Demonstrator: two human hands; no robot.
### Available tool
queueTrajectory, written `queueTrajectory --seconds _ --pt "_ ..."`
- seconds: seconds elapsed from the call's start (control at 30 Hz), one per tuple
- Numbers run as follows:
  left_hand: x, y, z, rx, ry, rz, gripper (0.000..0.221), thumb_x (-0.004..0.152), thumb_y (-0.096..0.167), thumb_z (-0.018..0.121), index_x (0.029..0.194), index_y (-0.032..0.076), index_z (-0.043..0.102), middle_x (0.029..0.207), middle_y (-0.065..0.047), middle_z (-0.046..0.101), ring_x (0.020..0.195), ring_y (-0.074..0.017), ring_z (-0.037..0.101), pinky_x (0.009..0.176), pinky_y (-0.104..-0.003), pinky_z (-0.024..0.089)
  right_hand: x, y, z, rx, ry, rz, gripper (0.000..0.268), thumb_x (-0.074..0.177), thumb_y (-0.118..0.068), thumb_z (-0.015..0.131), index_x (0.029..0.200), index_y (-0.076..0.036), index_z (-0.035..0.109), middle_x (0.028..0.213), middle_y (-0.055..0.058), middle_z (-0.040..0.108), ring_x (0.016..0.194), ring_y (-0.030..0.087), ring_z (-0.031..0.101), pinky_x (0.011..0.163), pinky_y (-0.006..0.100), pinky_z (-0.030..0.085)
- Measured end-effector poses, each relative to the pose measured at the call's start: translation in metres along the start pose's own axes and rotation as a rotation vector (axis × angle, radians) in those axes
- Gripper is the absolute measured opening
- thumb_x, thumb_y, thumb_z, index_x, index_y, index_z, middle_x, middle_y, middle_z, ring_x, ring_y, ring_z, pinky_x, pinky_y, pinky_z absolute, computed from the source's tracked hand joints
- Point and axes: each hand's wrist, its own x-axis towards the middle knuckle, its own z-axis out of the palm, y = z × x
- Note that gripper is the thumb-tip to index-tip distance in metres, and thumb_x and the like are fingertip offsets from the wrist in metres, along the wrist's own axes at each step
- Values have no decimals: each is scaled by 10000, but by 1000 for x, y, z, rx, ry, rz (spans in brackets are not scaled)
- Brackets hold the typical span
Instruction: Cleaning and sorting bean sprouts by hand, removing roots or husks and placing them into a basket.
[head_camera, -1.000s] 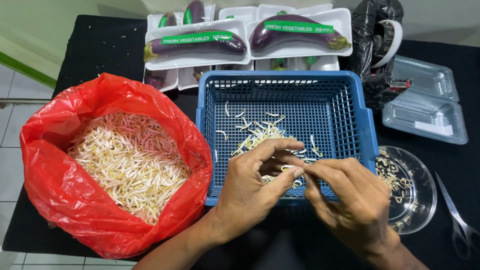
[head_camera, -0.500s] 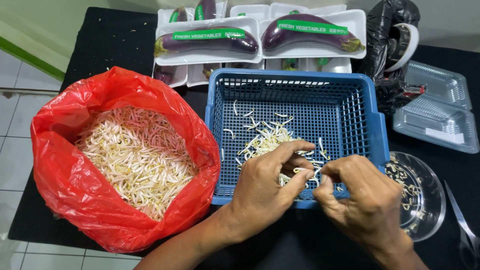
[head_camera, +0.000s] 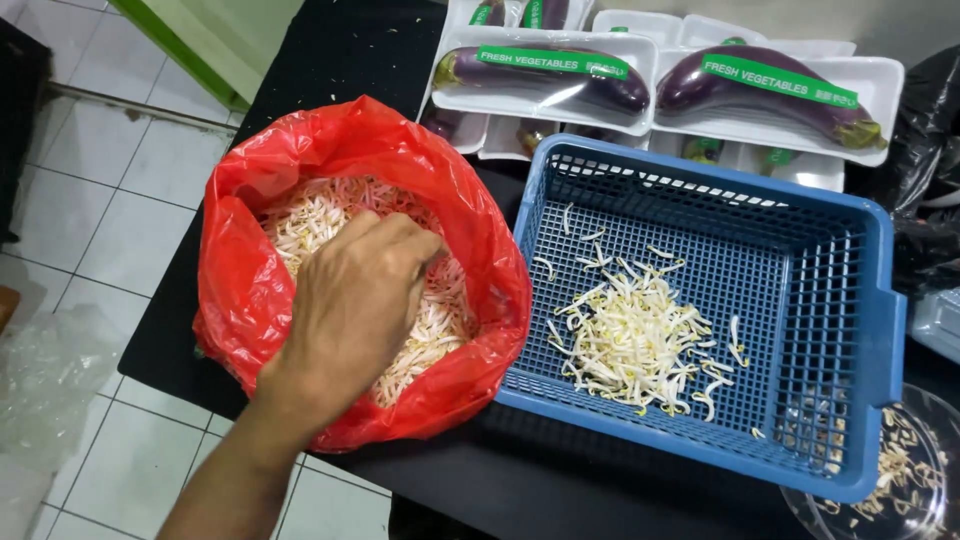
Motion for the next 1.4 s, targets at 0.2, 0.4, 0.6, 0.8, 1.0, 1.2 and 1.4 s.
queueTrajectory --seconds 0.2,0.4,0.6,0.8,1.0,1.2,1.4 --pt "-9 -43 32 338 -212 -55 156 842 -1 704 935 111 761 864 -93 677 886 -291 652 681 -429 584 24 10 -1 28 -91 2 505 1215 -216 466 1618 75 382 1180 343 575 923 461 585 765 563 480" --pt "-10 -35 28 395 -233 -13 237 844 -91 717 1023 60 751 889 -115 712 855 -283 661 640 -427 617 11 -118 9 -13 -112 -96 573 1096 -216 489 1553 127 434 1425 321 481 1179 441 506 923 546 434" --pt "-12 -33 28 306 -119 80 145 862 -86 681 870 53 719 763 -85 687 726 -258 614 546 -424 545 -6 -223 7 -40 -192 96 597 984 -305 483 1505 -16 451 1482 249 491 1232 389 514 1035 540 409" --pt "-9 10 -10 -106 -21 48 147 864 105 802 889 117 658 754 -29 681 723 -222 574 573 -401 502 3 -280 -6 -387 -326 -562 430 833 -235 672 1236 -84 687 1231 132 691 967 234 741 839 339 628" --pt "-3 89 -5 -327 153 256 130 871 51 759 957 96 673 833 -47 673 746 -278 559 633 -411 455 -49 -365 18 -29 -181 -842 211 859 -124 747 1041 -21 719 971 103 759 764 140 737 691 223 625" --pt "3 133 21 -1205 -75 -55 76 910 149 716 980 122 717 1010 -23 763 950 -153 715 794 -258 552 -48 -366 33 148 -151 -759 204 881 -111 738 1051 -5 705 946 100 759 779 147 745 721 224 635" --pt "1 151 51 -1935 -231 -326 100 913 101 757 1006 90 722 990 -31 702 932 -135 686 888 -265 566 -49 -355 34 428 -265 -440 222 947 -170 636 1094 -30 728 986 77 771 883 154 766 815 252 642"
